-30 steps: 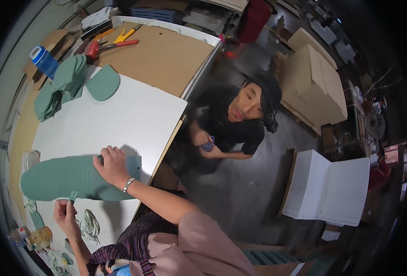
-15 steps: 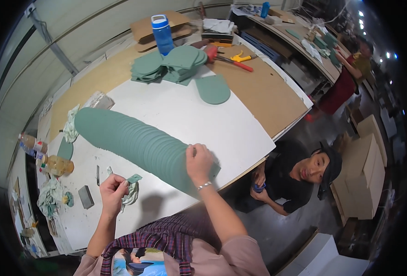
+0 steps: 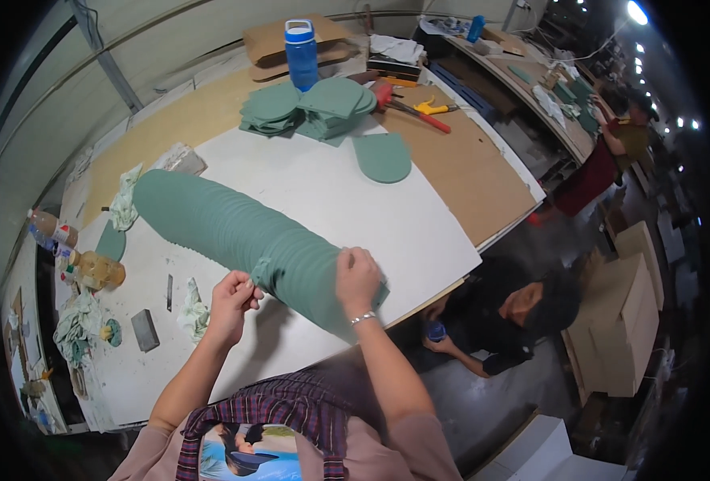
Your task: The person peels a strip of adhesive backing from a stack of green foam cushion components and then wipes the top foam piece with a cloth.
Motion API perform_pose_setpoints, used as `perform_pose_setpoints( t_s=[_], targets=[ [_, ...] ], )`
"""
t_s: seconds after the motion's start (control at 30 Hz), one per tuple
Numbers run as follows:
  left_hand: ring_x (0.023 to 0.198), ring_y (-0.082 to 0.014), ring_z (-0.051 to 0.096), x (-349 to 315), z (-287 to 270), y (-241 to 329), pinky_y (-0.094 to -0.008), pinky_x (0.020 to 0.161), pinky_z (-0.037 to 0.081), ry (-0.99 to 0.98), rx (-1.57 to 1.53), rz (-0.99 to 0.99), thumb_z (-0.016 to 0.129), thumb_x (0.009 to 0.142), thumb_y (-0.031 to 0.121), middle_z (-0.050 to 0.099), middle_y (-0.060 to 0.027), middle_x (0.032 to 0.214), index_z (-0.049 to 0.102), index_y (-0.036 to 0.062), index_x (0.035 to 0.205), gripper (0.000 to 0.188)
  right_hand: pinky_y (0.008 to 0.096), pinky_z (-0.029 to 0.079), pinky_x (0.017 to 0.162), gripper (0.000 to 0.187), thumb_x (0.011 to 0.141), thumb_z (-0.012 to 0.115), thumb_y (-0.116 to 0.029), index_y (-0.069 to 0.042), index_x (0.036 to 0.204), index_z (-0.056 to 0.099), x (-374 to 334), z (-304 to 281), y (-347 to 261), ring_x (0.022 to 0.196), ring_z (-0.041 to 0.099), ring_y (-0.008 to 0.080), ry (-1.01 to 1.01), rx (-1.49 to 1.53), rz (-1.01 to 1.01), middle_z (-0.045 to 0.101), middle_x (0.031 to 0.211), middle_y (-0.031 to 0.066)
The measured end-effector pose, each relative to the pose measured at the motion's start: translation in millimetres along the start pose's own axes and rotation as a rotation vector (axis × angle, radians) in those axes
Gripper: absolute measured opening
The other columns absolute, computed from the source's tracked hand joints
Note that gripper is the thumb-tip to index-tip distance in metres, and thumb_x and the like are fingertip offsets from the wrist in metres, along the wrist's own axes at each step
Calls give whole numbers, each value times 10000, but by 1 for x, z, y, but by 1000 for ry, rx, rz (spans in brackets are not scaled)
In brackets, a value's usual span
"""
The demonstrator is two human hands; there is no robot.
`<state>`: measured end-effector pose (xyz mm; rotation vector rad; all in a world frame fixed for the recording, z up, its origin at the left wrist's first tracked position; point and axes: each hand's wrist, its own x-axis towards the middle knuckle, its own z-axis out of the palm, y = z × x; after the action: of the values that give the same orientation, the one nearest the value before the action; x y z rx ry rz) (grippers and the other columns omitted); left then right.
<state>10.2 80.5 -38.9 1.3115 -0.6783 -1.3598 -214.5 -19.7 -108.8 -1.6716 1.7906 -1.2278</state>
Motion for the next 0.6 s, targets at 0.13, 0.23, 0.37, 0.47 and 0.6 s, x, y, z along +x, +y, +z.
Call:
perform_pose_setpoints(
  t_s=[0.13, 0.23, 0.37, 0.47, 0.6],
  targets=[
    [652, -95, 572, -4, 8, -7, -240, 628, 488, -30, -47, -17, 563, 1021, 102, 661, -36, 807, 586, 70, 980, 56, 475, 479, 710, 284, 978, 573, -256, -31, 820, 641, -4, 4, -4, 769, 619, 378, 15, 9, -8, 660, 827, 152],
    [647, -94, 575, -9, 5, -10, -242, 624, 493, -53, -8, -33, 567, 1021, 102, 662, -31, 808, 588, 72, 979, 55, 472, 480, 706, 284, 979, 570, -258, -33, 820, 640, -4, 3, -3, 761, 618, 375, 13, 3, -7, 659, 829, 153],
    [645, -90, 580, -1, 2, -13, -235, 622, 494, -33, -11, -15, 573, 1021, 102, 661, -24, 800, 593, 69, 985, 52, 467, 478, 690, 286, 976, 574, -257, -30, 812, 631, -4, 3, -5, 749, 617, 370, 23, -7, -23, 652, 817, 153],
    [661, -92, 572, 4, 9, -2, -239, 650, 480, -35, -58, -30, 574, 1011, 73, 667, -39, 817, 598, 52, 987, 40, 459, 476, 689, 291, 988, 557, -250, -12, 836, 623, -3, 3, -8, 746, 610, 376, 7, -4, -19, 641, 827, 172],
    [648, -78, 577, 31, 3, 20, -246, 610, 478, -76, 167, 149, 605, 991, 76, 658, -20, 767, 610, 50, 951, 48, 463, 473, 668, 260, 966, 591, -238, -31, 815, 633, -2, 5, -3, 729, 609, 359, 2, -7, -13, 644, 808, 146]
  ],
)
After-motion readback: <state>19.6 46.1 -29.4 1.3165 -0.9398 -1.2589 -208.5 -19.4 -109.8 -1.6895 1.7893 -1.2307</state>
